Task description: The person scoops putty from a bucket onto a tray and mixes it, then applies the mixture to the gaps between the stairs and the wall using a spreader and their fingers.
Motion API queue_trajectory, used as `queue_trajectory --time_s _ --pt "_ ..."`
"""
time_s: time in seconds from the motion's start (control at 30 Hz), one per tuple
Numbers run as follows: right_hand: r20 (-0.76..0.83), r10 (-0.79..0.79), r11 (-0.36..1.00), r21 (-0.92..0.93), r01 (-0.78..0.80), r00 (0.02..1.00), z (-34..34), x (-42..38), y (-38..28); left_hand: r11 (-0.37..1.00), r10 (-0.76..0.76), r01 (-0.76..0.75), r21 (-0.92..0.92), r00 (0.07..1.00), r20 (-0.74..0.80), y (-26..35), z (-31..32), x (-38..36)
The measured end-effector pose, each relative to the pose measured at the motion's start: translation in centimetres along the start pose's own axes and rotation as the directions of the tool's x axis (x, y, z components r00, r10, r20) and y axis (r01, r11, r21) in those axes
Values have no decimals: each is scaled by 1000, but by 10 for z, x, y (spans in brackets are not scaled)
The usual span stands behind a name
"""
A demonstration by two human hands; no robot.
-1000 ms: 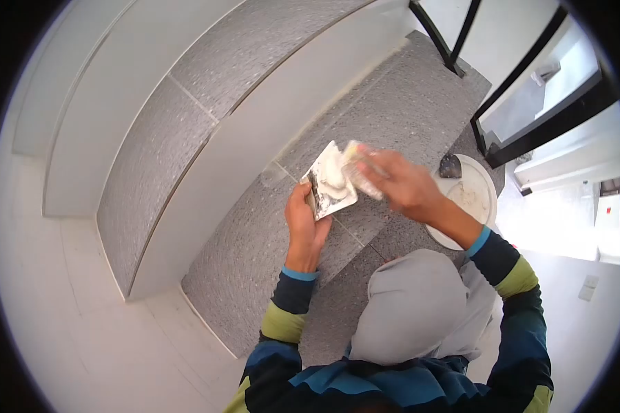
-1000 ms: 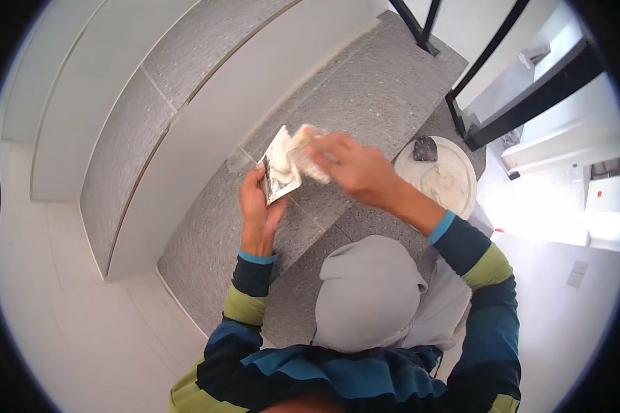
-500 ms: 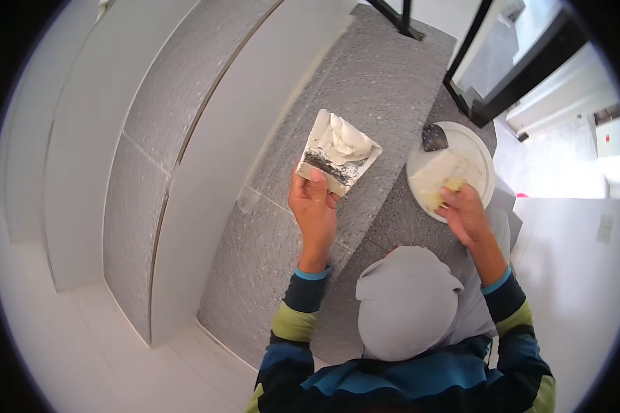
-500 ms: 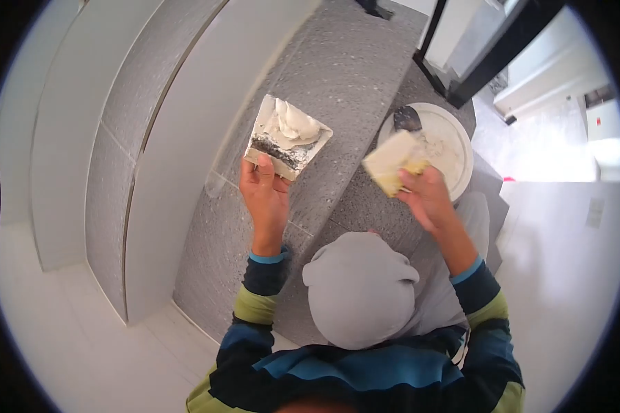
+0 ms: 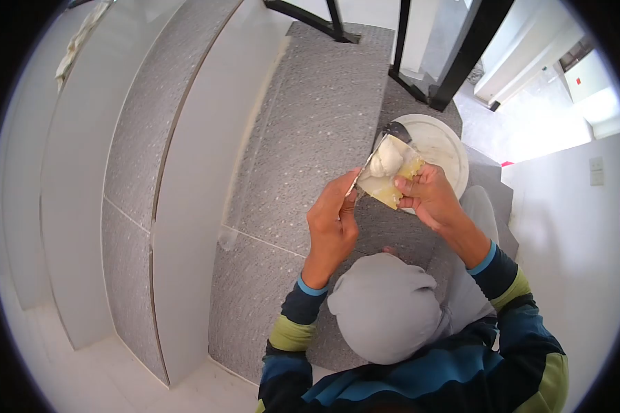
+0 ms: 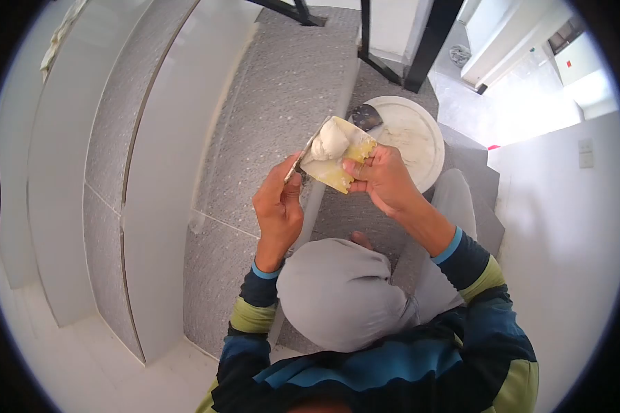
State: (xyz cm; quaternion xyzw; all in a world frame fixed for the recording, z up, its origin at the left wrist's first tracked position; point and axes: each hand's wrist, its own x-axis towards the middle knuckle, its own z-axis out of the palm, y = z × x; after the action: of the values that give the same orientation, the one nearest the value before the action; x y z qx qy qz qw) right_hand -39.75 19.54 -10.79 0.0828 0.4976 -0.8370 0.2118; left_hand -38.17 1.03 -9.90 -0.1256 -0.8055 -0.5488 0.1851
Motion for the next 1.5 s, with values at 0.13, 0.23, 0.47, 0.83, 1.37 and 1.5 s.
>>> queue_trajectory --time_s 0.13,0.23,0.47,0.83,1.37,1.5 --pt "-62 -160 986 32 162 985 -21 -10 -20 988 -124 99 117 965 229 5 12 3" --pt "-153 -285 959 -35 283 946 -49 -20 -34 872 -423 472 -128 859 288 -17 32 -2" --pt "-139 -656 634 -635 441 742 -67 -33 -19 210 -731 739 -641 553 398 -8 95 11" --pt "265 -622 -152 -964 218 737 -140 -47 5 480 -625 657 -581 721 300 -55 136 -25" --pt "422 -93 -477 -814 332 902 -155 36 110 309 -851 784 -538 481 211 -111 174 -121" --pt "314 -229 -390 -897 209 921 -135 31 72 495 -796 793 -354 577 181 -106 162 -106"
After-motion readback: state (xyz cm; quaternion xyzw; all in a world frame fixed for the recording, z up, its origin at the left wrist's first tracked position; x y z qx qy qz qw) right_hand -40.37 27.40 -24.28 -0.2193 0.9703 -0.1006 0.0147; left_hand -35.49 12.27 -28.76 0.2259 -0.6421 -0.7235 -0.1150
